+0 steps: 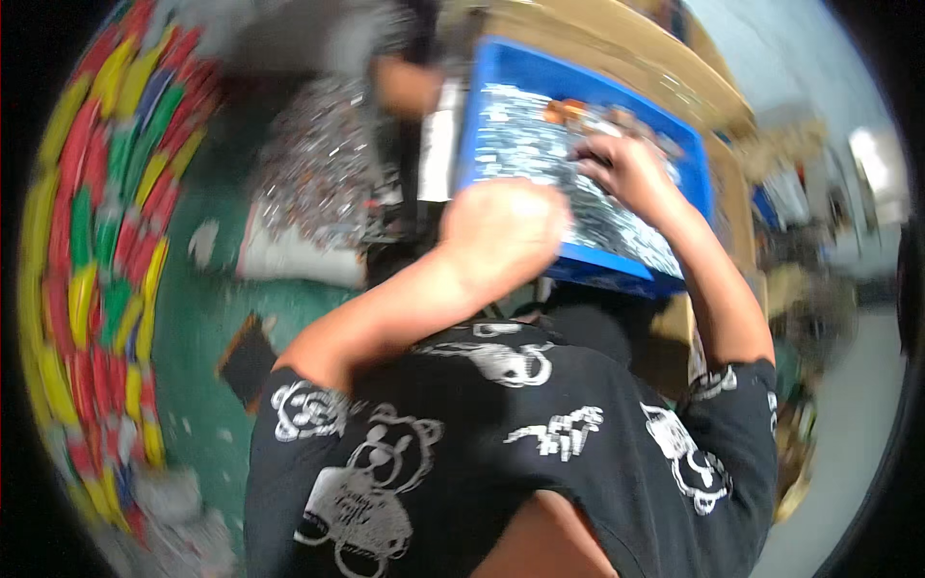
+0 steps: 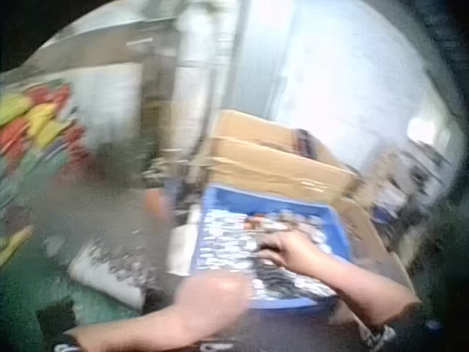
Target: The person transfers metal bushings between cardboard boxes and a blue plastic bin filled with screws, then arranges the bushings in rows inside the cardboard boxes by hand.
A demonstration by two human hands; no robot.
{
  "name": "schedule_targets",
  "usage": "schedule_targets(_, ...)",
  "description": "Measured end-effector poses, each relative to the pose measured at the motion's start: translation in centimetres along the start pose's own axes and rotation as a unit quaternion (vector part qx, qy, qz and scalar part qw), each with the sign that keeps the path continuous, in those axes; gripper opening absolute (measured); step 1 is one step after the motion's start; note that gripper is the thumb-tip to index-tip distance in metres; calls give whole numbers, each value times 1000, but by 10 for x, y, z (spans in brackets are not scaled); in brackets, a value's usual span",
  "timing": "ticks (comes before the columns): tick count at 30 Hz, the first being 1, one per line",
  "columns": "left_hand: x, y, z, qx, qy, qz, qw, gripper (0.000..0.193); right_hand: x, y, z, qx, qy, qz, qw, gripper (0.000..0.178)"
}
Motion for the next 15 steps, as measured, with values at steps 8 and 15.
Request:
schedule_targets(8, 2, 10, -4, 2, 32, 59, 998, 16, -32, -17, -2, -44, 94, -40, 994, 17)
schedule_targets(15, -4, 9, -2, -24, -6, -5, 1000, 18, 3, -54, -5, -223, -222, -7, 949, 19)
Point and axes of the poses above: each hand's wrist, its own y-axis away from the middle knuckle, its own x-axis out of the back of the hand, z = x × y, the point moved 10 cm from there along -y, towards the middle knuckle, and after that the axes turned 4 degrees about y, right-handed, at the moved point
